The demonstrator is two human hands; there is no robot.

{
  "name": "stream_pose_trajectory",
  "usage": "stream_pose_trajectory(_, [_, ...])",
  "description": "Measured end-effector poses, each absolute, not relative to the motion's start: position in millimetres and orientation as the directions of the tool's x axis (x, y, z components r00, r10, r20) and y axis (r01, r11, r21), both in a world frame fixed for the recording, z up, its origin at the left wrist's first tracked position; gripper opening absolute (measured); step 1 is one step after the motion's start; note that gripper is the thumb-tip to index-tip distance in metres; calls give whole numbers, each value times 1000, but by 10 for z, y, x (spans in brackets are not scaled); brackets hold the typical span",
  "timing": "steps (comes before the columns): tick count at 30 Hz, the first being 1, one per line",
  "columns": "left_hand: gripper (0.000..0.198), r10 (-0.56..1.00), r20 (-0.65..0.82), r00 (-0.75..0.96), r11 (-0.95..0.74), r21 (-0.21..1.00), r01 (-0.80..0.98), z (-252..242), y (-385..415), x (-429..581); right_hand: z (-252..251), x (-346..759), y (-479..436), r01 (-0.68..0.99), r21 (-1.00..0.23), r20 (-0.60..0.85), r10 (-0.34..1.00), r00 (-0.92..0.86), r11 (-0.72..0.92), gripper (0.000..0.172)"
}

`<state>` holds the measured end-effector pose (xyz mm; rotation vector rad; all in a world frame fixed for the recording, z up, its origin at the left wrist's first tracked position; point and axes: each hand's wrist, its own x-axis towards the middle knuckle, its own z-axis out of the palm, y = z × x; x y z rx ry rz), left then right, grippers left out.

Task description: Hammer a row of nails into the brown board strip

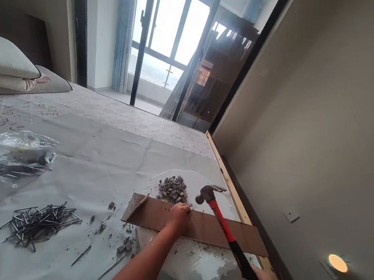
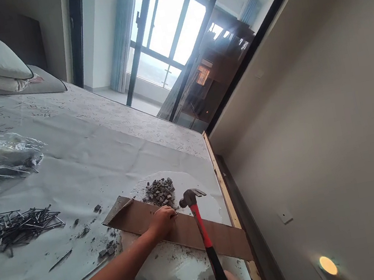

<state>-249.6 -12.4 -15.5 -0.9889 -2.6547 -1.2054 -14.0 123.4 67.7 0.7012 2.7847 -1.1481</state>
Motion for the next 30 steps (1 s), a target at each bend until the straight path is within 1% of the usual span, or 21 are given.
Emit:
stream_pose_trajectory(2, [15,529,307,-791,481,659,578,-152,-130,-2494,704,-141,1239,392,-666,-139,410,-901,635,43])
stream_pose_trajectory(4, [15,529,305,-792,482,660,576,-147,-136,-2491,714,-150,1227,371,-650,-115,397,-911,663,42])
stream_pose_trajectory(7, [15,527,296,-796,494,655,571,-144,-140,-2486,684,-164,1200,381,-606,-164,360,-919,698,36])
stream_pose_trajectory(9, [15,533,290,-795,500,650,572,-142,-139,-2484,664,-158,1202,400,-596,-180,369,-912,696,35])
stream_pose_trajectory(12, [15,540,280,-794,501,651,570,-134,-134,-2484,662,-137,1224,388,-621,-134,396,-909,681,40])
stream_pose_trajectory(14, [15,535,277,-798,504,653,565,-128,-132,-2486,664,-137,1218,369,-623,-121,381,-917,689,41])
stream_pose_trajectory(17, [17,534,283,-797,509,645,570,-128,-132,-2492,669,-157,1175,380,-595,-185,339,-922,708,31])
stream_pose_trajectory(19, [17,539,287,-792,509,638,578,-129,-132,-2495,703,-164,1148,374,-593,-187,330,-926,713,28])
stream_pose_trajectory(22, [17,540,285,-792,507,641,576,-124,-129,-2502,797,-149,1128,352,-633,-130,353,-926,690,36])
stream_pose_trajectory(24, [17,542,281,-792,506,643,574,-120,-127,-2507,837,-142,1113,344,-642,-104,366,-925,686,38])
stream_pose_trajectory(26, [18,538,280,-795,515,638,573,-118,-127,-2510,823,-150,1095,352,-626,-135,348,-928,696,34])
stream_pose_trajectory(28, [19,550,282,-786,523,617,587,-118,-128,-2510,771,-164,1080,375,-611,-214,310,-926,697,28])
stream_pose_trajectory(30, [21,566,295,-769,527,588,614,-117,-131,-2507,730,-169,1078,391,-619,-249,301,-920,681,29])
